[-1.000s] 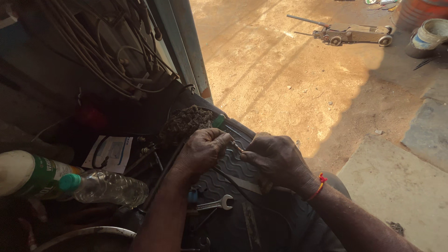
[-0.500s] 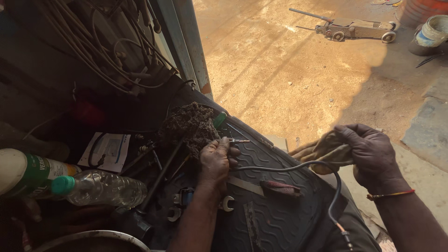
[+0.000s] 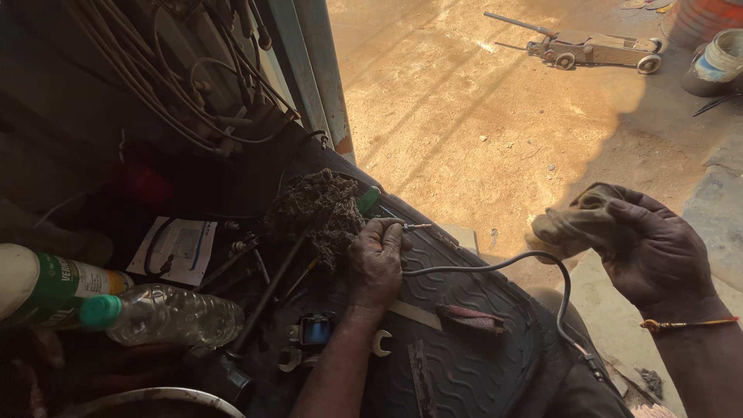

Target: The person cleans a black flexible hose and a metal connector by hand using a small tool to scrape off debris and a cloth to wipe the surfaces.

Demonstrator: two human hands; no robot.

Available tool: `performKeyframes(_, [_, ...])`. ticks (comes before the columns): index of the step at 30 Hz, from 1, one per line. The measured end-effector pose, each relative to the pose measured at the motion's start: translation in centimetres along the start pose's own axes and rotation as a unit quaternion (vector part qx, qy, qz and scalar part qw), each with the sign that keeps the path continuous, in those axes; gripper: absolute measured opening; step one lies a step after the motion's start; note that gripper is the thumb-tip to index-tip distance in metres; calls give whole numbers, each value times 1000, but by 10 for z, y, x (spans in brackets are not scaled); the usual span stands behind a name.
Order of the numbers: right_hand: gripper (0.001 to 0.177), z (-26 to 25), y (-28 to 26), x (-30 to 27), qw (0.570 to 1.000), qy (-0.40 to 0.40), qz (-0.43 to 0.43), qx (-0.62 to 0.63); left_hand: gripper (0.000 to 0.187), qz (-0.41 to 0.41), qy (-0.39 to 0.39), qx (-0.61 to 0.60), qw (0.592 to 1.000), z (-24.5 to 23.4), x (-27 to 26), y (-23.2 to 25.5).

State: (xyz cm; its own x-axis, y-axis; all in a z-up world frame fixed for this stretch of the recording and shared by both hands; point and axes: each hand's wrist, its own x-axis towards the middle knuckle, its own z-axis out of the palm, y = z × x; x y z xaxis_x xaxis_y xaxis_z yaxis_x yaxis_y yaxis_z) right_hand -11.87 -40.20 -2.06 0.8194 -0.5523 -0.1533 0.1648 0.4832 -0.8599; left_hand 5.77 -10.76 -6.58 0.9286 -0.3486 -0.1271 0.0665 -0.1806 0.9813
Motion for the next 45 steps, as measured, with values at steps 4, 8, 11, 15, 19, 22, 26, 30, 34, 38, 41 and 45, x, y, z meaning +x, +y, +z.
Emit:
performKeyframes(4, [28,69,-4,6,986,-74,1,-152,16,122,75,74,987,10,-3,3])
performKeyframes(8, [29,123,18,27,936,-222,-43,-272,14,143,87,119,979,10,-9,6])
performKeyframes(11, [27,154,53,35,879,-262,-65,-393,11,210,104,121,964,10,-11,6])
performKeyframes(15, [26,168,89,31,772,-302,-344,-440,10,196,96,112,969,9,-10,3])
performKeyframes(19, [26,160,100,30,782,-253,-307,-480,12,150,87,110,979,6,-9,4])
performKeyframes(22, [20,149,101,39,769,-209,-259,-546,11,152,69,99,981,12,-12,4])
performKeyframes(26, [14,154,101,54,895,-267,-65,-353,9,192,88,102,972,6,-13,5])
performKeyframes(30, [14,153,100,58,922,-242,95,-288,9,192,82,109,972,11,-14,2])
performKeyframes(34, [16,163,120,70,848,-112,-32,-518,9,200,76,85,973,7,-13,3])
performKeyframes(38, [16,149,108,89,902,12,-43,-430,10,204,97,92,970,9,-14,4])
performKeyframes(41, [16,130,71,94,966,45,-58,-249,11,193,101,90,972,7,-13,3])
performKeyframes(45, [16,124,44,74,985,-41,-40,-162,11,197,108,108,969,11,-11,1])
